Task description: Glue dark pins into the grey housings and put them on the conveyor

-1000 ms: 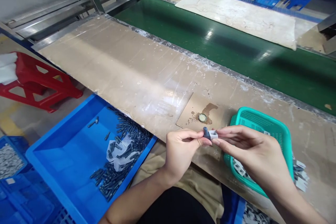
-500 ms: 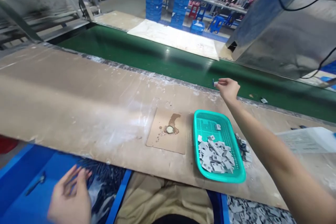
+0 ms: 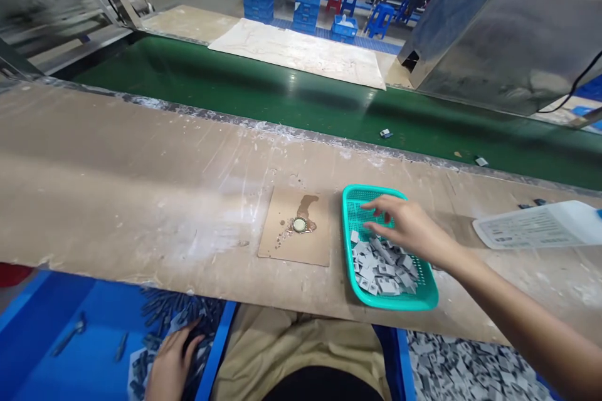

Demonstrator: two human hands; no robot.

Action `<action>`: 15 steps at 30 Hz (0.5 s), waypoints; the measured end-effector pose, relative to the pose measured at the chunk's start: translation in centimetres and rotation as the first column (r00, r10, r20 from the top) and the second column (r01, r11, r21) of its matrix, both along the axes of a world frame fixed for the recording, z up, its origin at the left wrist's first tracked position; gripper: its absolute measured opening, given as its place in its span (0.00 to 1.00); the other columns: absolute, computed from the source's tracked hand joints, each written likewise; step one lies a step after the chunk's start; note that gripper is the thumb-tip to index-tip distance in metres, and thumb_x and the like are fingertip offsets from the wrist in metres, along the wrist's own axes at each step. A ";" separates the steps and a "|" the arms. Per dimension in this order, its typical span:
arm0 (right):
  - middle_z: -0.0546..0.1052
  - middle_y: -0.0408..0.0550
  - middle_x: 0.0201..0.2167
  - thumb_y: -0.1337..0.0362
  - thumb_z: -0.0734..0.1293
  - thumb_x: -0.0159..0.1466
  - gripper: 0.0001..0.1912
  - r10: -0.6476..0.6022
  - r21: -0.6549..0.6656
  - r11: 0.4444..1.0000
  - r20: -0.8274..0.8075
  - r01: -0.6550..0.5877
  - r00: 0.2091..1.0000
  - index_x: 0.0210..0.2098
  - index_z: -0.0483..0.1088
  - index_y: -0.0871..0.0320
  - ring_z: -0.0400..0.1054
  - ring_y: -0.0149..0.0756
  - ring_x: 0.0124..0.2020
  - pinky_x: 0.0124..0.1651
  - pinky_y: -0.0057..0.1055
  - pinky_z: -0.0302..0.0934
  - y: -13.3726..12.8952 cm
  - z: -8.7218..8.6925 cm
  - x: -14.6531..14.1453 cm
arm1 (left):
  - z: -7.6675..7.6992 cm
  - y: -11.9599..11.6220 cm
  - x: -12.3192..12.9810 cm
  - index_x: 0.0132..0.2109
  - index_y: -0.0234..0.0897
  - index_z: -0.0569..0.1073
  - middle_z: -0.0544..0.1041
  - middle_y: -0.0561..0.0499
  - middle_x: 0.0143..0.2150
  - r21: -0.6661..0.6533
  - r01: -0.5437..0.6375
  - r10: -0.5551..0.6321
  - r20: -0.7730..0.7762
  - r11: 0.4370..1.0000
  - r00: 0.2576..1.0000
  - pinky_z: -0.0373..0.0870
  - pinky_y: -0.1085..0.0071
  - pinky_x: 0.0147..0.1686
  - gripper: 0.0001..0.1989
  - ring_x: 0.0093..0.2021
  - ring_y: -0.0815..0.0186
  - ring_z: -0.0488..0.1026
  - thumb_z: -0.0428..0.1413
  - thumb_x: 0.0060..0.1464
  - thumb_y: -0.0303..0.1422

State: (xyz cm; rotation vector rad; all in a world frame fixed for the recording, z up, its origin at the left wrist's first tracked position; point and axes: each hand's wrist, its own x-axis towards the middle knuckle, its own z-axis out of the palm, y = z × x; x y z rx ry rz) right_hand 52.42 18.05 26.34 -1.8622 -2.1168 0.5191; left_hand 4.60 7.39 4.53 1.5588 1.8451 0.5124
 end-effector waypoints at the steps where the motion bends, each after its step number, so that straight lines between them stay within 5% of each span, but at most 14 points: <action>1: 0.77 0.52 0.42 0.60 0.64 0.61 0.15 0.041 -0.053 0.998 0.006 -0.041 0.999 0.46 0.72 0.58 0.72 0.42 0.37 0.38 0.37 0.66 -0.8 -0.4 -0.3 | 0.4 0.3 -0.1 0.39 0.42 0.77 0.79 0.45 0.40 -0.007 0.045 -0.045 -0.056 0.999 0.997 0.68 0.57 0.48 0.16 0.45 0.47 0.74 0.54 0.45 0.43; 5: 0.75 0.51 0.47 0.64 0.61 0.63 0.12 0.184 -0.154 0.971 -0.015 -0.184 0.983 0.43 0.73 0.57 0.70 0.44 0.47 0.49 0.39 0.63 -1.1 -1.7 -1.0 | 1.5 1.5 -0.3 0.40 0.42 0.78 0.80 0.46 0.40 -0.079 0.128 -0.139 -0.156 0.989 0.978 0.70 0.62 0.41 0.17 0.44 0.49 0.75 0.50 0.47 0.41; 8: 0.77 0.50 0.41 0.70 0.63 0.59 0.06 0.214 -0.229 0.952 0.016 -0.205 0.977 0.33 0.72 0.57 0.71 0.41 0.41 0.42 0.34 0.64 -0.1 -1.8 -1.3 | 2.4 2.1 -0.5 0.36 0.45 0.78 0.80 0.48 0.39 -0.134 0.045 -0.063 -0.130 0.990 0.990 0.70 0.63 0.41 0.14 0.42 0.49 0.76 0.53 0.45 0.43; 12: 0.76 0.45 0.30 0.72 0.64 0.55 0.05 0.255 -0.275 0.929 -0.008 -0.247 0.967 0.30 0.69 0.57 0.70 0.36 0.31 0.32 0.29 0.61 0.2 -2.1 -1.5 | 4.6 2.3 -0.1 0.31 0.43 0.76 0.81 0.46 0.32 -0.230 -0.233 0.237 -0.009 0.945 0.971 0.71 0.63 0.37 0.13 0.41 0.46 0.76 0.59 0.37 0.44; 15: 0.76 0.46 0.28 0.68 0.65 0.56 0.07 0.183 -0.276 0.942 -0.061 -0.193 0.981 0.35 0.71 0.58 0.70 0.35 0.28 0.30 0.29 0.62 -0.3 -2.3 -1.0 | 6.8 1.8 1.1 0.33 0.38 0.74 0.80 0.43 0.32 -0.413 -0.428 0.554 0.257 0.804 0.792 0.72 0.65 0.36 0.17 0.42 0.50 0.75 0.65 0.34 0.42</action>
